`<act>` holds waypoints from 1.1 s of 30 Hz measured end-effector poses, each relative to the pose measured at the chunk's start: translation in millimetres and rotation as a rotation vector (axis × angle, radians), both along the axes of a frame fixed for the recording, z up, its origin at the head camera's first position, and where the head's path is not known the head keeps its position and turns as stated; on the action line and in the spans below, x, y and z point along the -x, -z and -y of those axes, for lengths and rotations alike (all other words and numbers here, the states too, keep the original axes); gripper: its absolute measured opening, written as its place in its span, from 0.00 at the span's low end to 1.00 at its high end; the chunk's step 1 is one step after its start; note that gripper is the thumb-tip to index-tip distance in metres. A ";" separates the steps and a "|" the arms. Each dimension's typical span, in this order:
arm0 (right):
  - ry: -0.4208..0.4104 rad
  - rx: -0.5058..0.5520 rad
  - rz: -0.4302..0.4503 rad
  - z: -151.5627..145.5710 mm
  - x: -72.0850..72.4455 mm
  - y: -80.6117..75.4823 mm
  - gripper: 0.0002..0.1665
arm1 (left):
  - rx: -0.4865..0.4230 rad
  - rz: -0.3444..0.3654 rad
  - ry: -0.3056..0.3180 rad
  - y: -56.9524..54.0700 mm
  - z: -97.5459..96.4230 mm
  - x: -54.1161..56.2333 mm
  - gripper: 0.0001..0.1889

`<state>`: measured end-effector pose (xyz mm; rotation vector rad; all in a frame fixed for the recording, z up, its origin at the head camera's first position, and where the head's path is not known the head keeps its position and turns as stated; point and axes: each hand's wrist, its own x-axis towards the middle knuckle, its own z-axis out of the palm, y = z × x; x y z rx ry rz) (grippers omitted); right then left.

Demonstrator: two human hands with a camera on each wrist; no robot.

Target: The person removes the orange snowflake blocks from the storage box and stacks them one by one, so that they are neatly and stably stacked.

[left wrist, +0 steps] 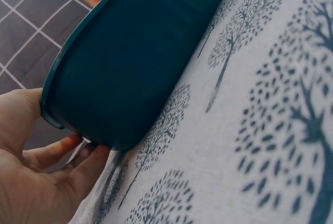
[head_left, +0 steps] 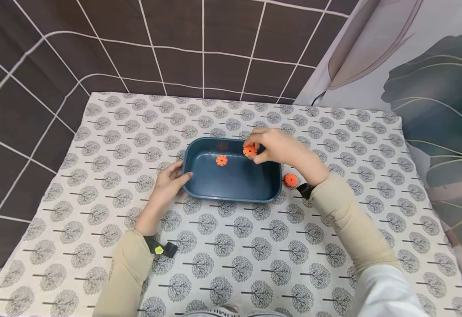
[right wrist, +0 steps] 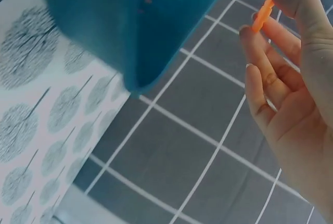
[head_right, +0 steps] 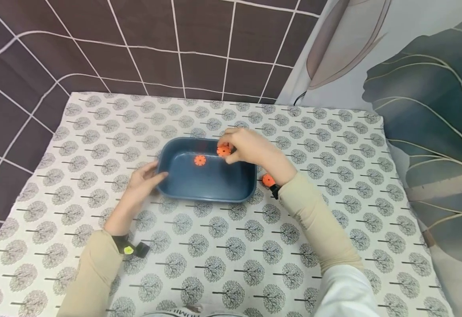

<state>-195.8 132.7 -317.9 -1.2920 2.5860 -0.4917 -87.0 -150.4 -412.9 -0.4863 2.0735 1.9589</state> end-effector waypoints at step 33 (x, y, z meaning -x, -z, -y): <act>0.177 0.104 -0.091 -106.2 -31.0 42.4 0.23 | 0.024 -0.035 0.034 -0.7 -0.9 -1.4 0.32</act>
